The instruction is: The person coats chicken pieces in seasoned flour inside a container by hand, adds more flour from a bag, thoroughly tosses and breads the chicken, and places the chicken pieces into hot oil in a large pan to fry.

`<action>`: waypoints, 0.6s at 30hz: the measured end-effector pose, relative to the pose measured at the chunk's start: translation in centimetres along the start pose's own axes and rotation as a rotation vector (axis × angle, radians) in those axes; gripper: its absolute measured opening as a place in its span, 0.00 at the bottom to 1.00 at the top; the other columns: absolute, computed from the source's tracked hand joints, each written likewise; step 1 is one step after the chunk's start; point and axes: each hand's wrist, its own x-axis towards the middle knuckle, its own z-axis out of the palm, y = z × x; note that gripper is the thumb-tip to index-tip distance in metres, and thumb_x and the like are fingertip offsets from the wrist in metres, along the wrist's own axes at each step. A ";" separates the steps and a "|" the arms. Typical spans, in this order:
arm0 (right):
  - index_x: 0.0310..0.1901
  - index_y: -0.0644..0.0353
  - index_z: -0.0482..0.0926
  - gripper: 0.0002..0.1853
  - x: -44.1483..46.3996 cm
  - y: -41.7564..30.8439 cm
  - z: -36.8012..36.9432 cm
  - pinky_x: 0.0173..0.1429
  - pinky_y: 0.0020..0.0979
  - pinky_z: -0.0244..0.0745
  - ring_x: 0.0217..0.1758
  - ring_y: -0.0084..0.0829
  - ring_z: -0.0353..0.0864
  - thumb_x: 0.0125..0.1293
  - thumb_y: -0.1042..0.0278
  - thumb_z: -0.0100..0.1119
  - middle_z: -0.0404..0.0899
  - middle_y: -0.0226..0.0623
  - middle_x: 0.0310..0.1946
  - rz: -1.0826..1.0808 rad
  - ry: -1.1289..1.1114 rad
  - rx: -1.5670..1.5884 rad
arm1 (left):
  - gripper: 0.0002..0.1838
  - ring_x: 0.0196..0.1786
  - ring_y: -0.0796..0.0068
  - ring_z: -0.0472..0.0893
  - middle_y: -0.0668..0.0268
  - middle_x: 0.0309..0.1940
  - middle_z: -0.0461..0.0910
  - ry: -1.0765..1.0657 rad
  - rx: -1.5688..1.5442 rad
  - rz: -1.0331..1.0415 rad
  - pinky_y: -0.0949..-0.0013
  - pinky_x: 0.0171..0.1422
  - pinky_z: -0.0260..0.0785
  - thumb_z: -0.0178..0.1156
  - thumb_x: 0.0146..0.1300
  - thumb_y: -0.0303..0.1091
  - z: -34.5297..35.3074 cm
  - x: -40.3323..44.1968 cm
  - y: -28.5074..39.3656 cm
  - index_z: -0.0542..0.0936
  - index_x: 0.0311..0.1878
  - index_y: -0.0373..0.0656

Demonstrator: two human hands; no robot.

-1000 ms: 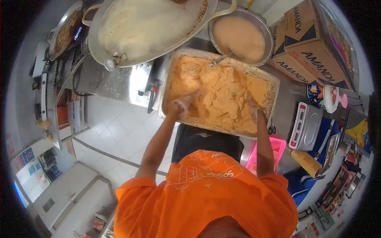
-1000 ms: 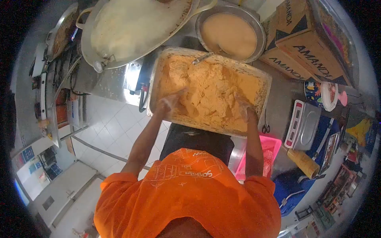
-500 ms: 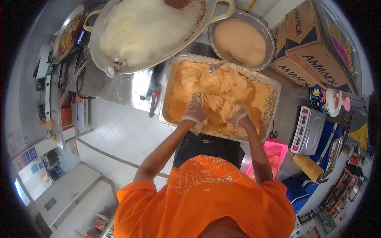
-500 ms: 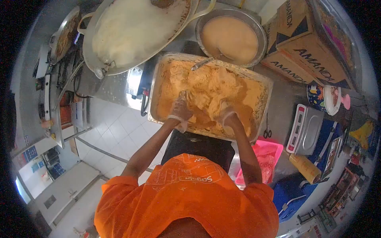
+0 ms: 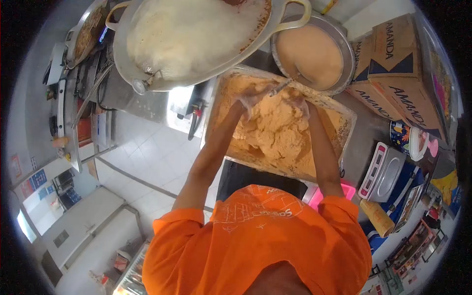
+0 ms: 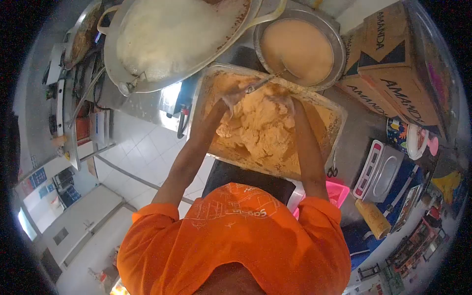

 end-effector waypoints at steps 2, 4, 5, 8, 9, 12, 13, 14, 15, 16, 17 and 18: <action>0.66 0.54 0.57 0.34 0.0 -0.8 1.6 0.62 0.44 0.65 0.65 0.44 0.61 0.63 0.43 0.48 0.54 0.40 0.67 -0.016 -0.130 -0.142 | 0.39 0.68 0.48 0.54 0.46 0.66 0.54 0.085 0.039 0.083 0.48 0.69 0.50 0.47 0.61 0.57 0.4 -2.9 -0.4 0.54 0.69 0.44; 0.68 0.53 0.55 0.35 -1.9 -1.0 4.6 0.63 0.45 0.64 0.67 0.44 0.59 0.63 0.43 0.48 0.51 0.40 0.69 -0.128 -0.135 -0.411 | 0.42 0.71 0.48 0.48 0.47 0.68 0.51 0.253 0.179 0.224 0.46 0.72 0.41 0.49 0.57 0.63 1.3 -9.9 -0.9 0.56 0.68 0.44; 0.68 0.51 0.54 0.34 -4.3 -2.7 8.4 0.64 0.47 0.63 0.66 0.45 0.60 0.64 0.44 0.47 0.50 0.39 0.70 -0.200 -0.023 -0.784 | 0.44 0.72 0.48 0.45 0.47 0.69 0.49 0.333 0.253 0.296 0.45 0.73 0.37 0.49 0.56 0.66 2.3 -12.8 -1.1 0.57 0.68 0.44; 0.68 0.46 0.54 0.31 -9.2 -6.6 18.1 0.65 0.53 0.59 0.64 0.46 0.64 0.66 0.48 0.46 0.53 0.39 0.69 -0.420 0.413 -1.782 | 0.34 0.66 0.52 0.57 0.51 0.62 0.62 0.363 -0.068 0.314 0.44 0.72 0.37 0.46 0.62 0.58 9.8 -15.7 -6.8 0.63 0.64 0.44; 0.68 0.45 0.54 0.31 -8.9 -6.9 18.5 0.65 0.55 0.58 0.64 0.46 0.64 0.66 0.48 0.45 0.53 0.40 0.69 -0.393 0.316 -1.799 | 0.31 0.64 0.54 0.61 0.53 0.60 0.66 0.176 -0.322 0.238 0.44 0.71 0.39 0.44 0.63 0.56 9.7 -16.3 -6.9 0.65 0.63 0.44; 0.68 0.47 0.54 0.34 -8.2 -8.9 18.1 0.62 0.57 0.61 0.59 0.46 0.69 0.64 0.43 0.46 0.59 0.45 0.64 -0.211 0.090 -1.317 | 0.31 0.62 0.59 0.66 0.53 0.58 0.68 0.027 0.034 -0.307 0.58 0.66 0.57 0.44 0.64 0.53 9.2 -15.2 -6.1 0.64 0.63 0.40; 0.67 0.51 0.56 0.37 -9.0 -11.1 17.4 0.59 0.55 0.65 0.56 0.45 0.72 0.61 0.40 0.47 0.65 0.48 0.60 -0.100 0.060 -0.808 | 0.29 0.60 0.61 0.69 0.54 0.57 0.70 0.097 -0.115 -0.131 0.58 0.63 0.60 0.44 0.65 0.52 8.6 -15.7 -6.8 0.66 0.62 0.41; 0.66 0.54 0.58 0.39 -9.0 -12.4 17.3 0.56 0.54 0.68 0.52 0.45 0.75 0.59 0.37 0.49 0.69 0.49 0.56 -0.024 0.089 -0.650 | 0.27 0.52 0.67 0.73 0.58 0.50 0.74 0.101 -0.797 -0.273 0.64 0.52 0.66 0.44 0.65 0.52 7.2 -16.2 -4.0 0.70 0.58 0.41; 0.65 0.57 0.60 0.41 -8.9 -13.6 17.2 0.54 0.52 0.72 0.48 0.45 0.78 0.57 0.34 0.50 0.73 0.51 0.53 0.044 0.129 -0.491 | 0.25 0.43 0.73 0.78 0.62 0.43 0.79 0.225 -1.469 -0.433 0.70 0.40 0.72 0.44 0.65 0.52 5.8 -16.7 -1.1 0.74 0.53 0.41; 0.63 0.61 0.63 0.43 -8.0 -14.7 18.1 0.51 0.50 0.74 0.44 0.45 0.80 0.56 0.33 0.51 0.74 0.51 0.51 0.087 0.223 -0.685 | 0.26 0.49 0.71 0.75 0.62 0.47 0.77 0.303 -0.977 -0.296 0.65 0.46 0.71 0.50 0.61 0.49 6.3 -15.6 -1.2 0.68 0.58 0.42; 0.59 0.61 0.66 0.37 -6.7 -14.4 18.1 0.51 0.45 0.74 0.45 0.41 0.79 0.59 0.37 0.50 0.75 0.50 0.49 0.047 0.224 -0.763 | 0.31 0.54 0.69 0.72 0.63 0.51 0.75 0.363 -0.481 -0.155 0.60 0.51 0.70 0.56 0.58 0.45 7.2 -14.4 -1.8 0.63 0.63 0.43; 0.56 0.60 0.69 0.32 -4.5 -13.2 17.7 0.50 0.41 0.73 0.46 0.38 0.77 0.62 0.41 0.49 0.76 0.48 0.46 0.003 0.230 -0.844 | 0.32 0.53 0.69 0.73 0.63 0.50 0.75 0.353 -0.671 -0.181 0.60 0.50 0.70 0.58 0.56 0.44 6.3 -14.3 -0.1 0.62 0.63 0.43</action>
